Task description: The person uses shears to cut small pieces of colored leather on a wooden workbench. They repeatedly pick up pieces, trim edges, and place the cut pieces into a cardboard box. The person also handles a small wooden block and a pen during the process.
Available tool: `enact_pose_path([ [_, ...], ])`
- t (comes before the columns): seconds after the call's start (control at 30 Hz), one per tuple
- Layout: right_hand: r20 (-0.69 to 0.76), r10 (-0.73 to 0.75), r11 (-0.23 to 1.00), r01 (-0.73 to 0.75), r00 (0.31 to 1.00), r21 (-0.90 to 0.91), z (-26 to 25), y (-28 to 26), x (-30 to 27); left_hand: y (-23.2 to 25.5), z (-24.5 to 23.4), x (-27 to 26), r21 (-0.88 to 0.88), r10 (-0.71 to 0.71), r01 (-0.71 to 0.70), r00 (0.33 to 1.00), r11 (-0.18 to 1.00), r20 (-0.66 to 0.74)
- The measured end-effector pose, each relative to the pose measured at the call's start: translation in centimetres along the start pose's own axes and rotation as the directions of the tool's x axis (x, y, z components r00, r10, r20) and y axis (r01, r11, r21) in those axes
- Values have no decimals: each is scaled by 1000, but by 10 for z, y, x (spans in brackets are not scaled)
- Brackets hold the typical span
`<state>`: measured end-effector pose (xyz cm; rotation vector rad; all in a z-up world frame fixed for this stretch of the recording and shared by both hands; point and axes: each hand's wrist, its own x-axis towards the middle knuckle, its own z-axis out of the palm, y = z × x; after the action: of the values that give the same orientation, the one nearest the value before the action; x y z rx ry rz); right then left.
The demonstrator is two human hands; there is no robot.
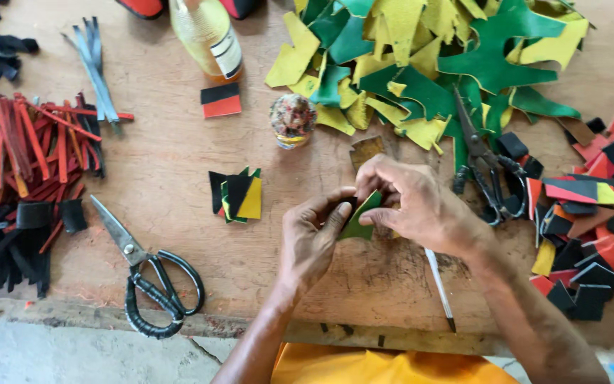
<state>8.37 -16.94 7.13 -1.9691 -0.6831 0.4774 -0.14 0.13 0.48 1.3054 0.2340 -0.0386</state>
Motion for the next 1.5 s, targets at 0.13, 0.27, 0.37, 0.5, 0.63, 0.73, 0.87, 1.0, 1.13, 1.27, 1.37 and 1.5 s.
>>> enact_pose_path([
  [0.13, -92, 10, 997, -17, 996, -72, 19, -4, 7, 22, -6, -13, 190, 4, 2, 999, 982, -32],
  [0.27, -135, -207, 966, 180, 969, -185, 39, -7, 12, 39, -18, -24, 497, 213, -172, 977, 850, -25],
  [0.37, -178, -282, 950, 248, 943, -192, 51, -9, 16, 46, -26, -32, 647, 455, -302, 887, 700, -78],
  [0.5, -133, -241, 964, 220, 961, -152, 64, -10, 25, 50, -42, -30, 778, 618, -284, 769, 561, -165],
  [0.63, -25, -357, 903, 338, 934, -264, 79, -11, 35, 53, -54, -17, 831, 575, -195, 800, 521, -173],
  [0.73, 82, -332, 898, 342, 940, -276, 87, -12, 41, 54, -62, -12, 894, 520, -69, 832, 443, -193],
  [0.87, 141, -272, 927, 298, 952, -226, 90, -17, 47, 49, -76, -8, 957, 561, -68, 821, 280, -106],
  [1.0, 229, -331, 886, 385, 916, -258, 96, -23, 54, 44, -88, -6, 940, 440, -65, 893, 334, -95],
  [1.13, 224, -280, 923, 326, 933, -205, 105, -25, 56, 52, -90, -6, 969, 419, -23, 904, 245, -85],
  [1.27, 156, -314, 926, 339, 936, -167, 93, -23, 45, 64, -77, -12, 990, 471, -41, 882, 138, -29],
  [1.37, 65, -312, 936, 318, 948, -153, 67, -17, 25, 66, -57, -15, 979, 516, -95, 856, 183, -13],
  [1.5, -112, -217, 958, 190, 970, -214, 28, -7, -2, 57, -26, -9, 952, 505, -188, 862, 242, 42],
])
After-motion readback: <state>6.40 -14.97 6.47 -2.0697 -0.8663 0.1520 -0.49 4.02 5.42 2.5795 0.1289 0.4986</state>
